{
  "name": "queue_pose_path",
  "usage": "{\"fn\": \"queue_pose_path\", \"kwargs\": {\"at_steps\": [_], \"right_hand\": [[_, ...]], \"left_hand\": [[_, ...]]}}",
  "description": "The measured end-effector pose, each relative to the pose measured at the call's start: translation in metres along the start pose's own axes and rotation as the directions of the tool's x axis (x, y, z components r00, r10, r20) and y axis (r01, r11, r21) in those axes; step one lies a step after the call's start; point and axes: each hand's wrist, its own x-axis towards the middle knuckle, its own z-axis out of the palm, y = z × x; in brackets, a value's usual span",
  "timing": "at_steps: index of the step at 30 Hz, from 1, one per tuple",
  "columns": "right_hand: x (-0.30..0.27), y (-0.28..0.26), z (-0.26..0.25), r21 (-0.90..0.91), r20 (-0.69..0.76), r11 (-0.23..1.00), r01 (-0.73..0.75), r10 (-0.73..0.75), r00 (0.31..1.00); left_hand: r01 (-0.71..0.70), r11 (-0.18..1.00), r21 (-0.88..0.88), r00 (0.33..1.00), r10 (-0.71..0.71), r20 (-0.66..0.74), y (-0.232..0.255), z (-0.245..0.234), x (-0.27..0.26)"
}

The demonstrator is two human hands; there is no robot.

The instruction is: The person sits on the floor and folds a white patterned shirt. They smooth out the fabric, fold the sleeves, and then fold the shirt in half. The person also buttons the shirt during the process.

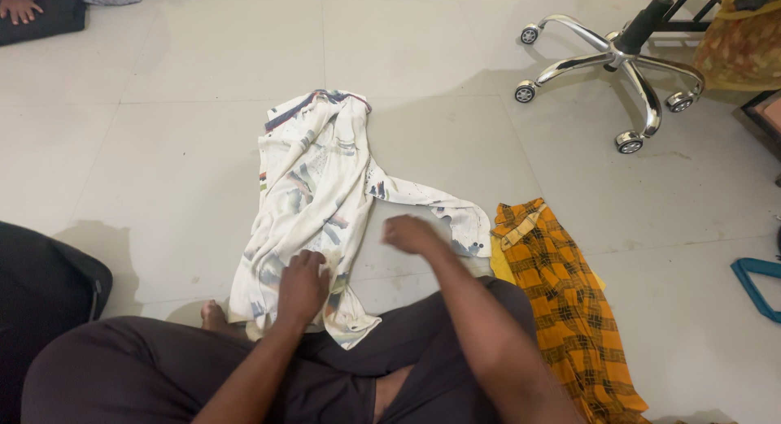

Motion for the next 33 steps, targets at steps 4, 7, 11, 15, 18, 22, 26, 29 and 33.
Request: {"fn": "queue_pose_path", "kwargs": {"at_steps": [4,7,11,15,18,22,26,29,33], "right_hand": [[0.014,0.053,-0.029,-0.046,-0.182,0.991,-0.123,0.113,0.977],[0.03,0.068,-0.031,0.023,-0.446,0.988,-0.15,0.145,0.883],[0.036,0.073,-0.042,-0.07,-0.263,0.903,-0.424,0.393,0.881],[0.052,0.099,-0.075,0.27,-0.23,0.778,-0.568,0.625,0.746],[0.052,0.12,-0.091,0.433,-0.457,0.794,-0.427,0.601,0.655],[0.055,0.132,-0.086,0.348,-0.471,0.85,-0.397,0.524,0.71],[0.055,0.139,-0.085,0.262,-0.177,0.872,-0.413,0.464,0.868],[0.043,0.144,-0.088,0.363,-0.182,0.817,-0.448,0.534,0.826],[0.035,0.144,-0.095,0.503,-0.468,0.675,-0.539,0.737,0.486]], "left_hand": [[-0.044,0.993,-0.107,0.999,0.045,0.012,0.018,0.011,0.017],[-0.071,0.991,-0.11,0.997,0.07,-0.014,0.025,0.031,0.048],[-0.039,0.999,0.015,0.991,0.037,0.127,0.03,0.051,0.083],[0.015,0.987,0.161,0.975,-0.05,0.218,0.005,0.063,0.104],[-0.029,0.977,0.21,0.995,0.008,0.1,-0.026,0.065,0.103],[-0.045,0.98,0.194,0.997,0.033,0.066,-0.034,0.051,0.105],[-0.026,0.985,0.172,0.998,0.015,0.062,-0.022,0.024,0.115],[0.066,0.982,0.179,0.983,-0.095,0.157,-0.035,0.029,0.118],[0.167,0.935,-0.313,0.981,-0.19,-0.044,-0.106,0.058,0.14]]}}
